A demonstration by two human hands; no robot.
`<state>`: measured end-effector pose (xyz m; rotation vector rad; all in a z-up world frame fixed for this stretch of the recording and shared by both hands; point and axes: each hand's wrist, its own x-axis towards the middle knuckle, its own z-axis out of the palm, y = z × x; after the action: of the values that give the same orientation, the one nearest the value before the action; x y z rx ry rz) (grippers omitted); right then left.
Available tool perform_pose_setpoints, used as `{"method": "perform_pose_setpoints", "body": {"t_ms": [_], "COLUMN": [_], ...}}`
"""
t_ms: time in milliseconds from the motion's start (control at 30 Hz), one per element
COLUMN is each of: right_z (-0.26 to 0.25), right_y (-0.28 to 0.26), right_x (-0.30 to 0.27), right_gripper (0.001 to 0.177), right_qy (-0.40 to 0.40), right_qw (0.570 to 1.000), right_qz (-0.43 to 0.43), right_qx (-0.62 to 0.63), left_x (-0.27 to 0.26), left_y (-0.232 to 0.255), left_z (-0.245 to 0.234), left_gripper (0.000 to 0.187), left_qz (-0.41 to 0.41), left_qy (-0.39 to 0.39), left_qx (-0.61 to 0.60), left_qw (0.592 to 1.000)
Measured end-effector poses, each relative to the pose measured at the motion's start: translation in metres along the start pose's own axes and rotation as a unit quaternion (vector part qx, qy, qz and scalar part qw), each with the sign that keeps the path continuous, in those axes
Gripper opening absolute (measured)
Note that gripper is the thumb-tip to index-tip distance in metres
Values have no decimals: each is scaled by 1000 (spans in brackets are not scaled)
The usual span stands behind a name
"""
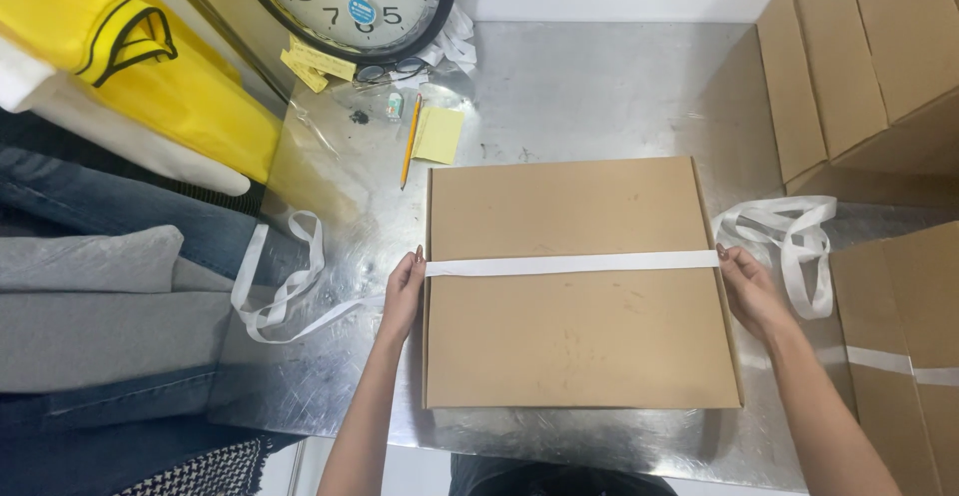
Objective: The person ties a white ribbon around a cardboard box. They wrap the ribbon lengthwise and crosswise, then tie a knot and form a bow on top of the box.
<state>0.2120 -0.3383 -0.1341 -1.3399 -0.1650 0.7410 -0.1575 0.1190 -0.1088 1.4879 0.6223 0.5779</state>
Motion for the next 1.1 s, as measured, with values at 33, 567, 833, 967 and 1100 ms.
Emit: {"method": "perform_pose_setpoints", "body": {"t_ms": [33, 567, 833, 967, 1100], "right_z": [9, -22, -44, -44, -61], "right_y": [0, 53, 69, 77, 94], "right_x": [-2, 14, 33, 22, 33], "right_gripper": [17, 21, 22, 20, 17], "right_qy": [2, 125, 138, 159, 176], "right_qw": [1000, 970, 970, 971, 974], "right_qz": [1, -62, -61, -38, -24], "right_qx": [0, -197, -189, -175, -137], "left_x": [3, -2, 1, -9, -10], "left_y": [-9, -16, -22, -39, -27], "left_z": [-1, 8, 14, 12, 17], "left_gripper": [41, 37, 43, 40, 49], "left_qz": [-1, -82, -110, -142, -171], "left_qy": [-1, 39, 70, 81, 129], "left_qx": [-1, 12, 0, 0, 29], "left_qw": [1000, 996, 991, 987, 976]}}
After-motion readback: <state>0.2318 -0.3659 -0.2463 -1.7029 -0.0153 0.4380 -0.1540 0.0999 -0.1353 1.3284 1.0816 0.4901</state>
